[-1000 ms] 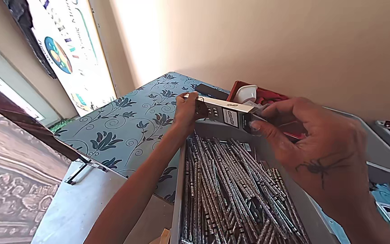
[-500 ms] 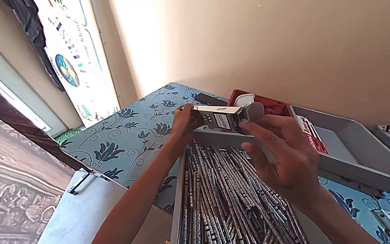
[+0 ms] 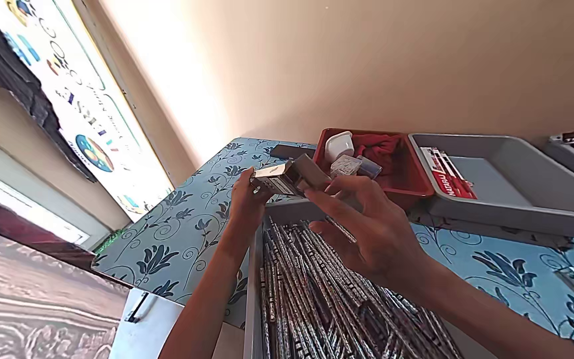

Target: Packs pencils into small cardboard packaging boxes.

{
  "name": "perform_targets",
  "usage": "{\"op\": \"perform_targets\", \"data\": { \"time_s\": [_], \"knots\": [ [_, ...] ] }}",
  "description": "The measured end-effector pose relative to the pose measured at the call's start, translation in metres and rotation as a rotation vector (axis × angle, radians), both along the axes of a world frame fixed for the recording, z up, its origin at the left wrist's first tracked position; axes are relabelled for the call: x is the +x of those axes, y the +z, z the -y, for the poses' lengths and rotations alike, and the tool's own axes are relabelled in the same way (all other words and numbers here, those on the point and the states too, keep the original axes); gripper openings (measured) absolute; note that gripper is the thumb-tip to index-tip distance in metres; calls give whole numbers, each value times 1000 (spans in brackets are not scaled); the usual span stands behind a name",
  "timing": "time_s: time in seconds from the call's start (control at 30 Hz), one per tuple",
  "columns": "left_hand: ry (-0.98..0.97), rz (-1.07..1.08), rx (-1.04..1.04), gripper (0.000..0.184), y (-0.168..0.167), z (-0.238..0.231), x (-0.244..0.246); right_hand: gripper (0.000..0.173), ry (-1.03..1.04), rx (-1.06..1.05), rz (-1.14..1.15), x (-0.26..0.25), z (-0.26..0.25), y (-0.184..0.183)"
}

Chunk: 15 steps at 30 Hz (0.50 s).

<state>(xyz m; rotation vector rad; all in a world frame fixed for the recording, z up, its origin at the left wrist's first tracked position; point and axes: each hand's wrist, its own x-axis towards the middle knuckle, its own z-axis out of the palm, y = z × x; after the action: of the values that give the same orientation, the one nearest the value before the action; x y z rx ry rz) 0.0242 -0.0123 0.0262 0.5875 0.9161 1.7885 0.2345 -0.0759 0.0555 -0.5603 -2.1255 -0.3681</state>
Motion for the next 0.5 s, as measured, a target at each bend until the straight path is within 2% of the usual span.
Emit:
{"op": "perform_targets", "data": {
  "time_s": [0.13, 0.33, 0.5],
  "knots": [
    [-26, -148, 41, 20, -7, 4, -2, 37, 8, -73, -38, 1, 2, 1],
    [19, -51, 18, 17, -5, -6, -5, 38, -12, -122, -39, -3, 4, -2],
    [-7, -217, 41, 15, -11, 4, -4, 40, 0, -192, -44, -2, 6, -3]
  ]
}}
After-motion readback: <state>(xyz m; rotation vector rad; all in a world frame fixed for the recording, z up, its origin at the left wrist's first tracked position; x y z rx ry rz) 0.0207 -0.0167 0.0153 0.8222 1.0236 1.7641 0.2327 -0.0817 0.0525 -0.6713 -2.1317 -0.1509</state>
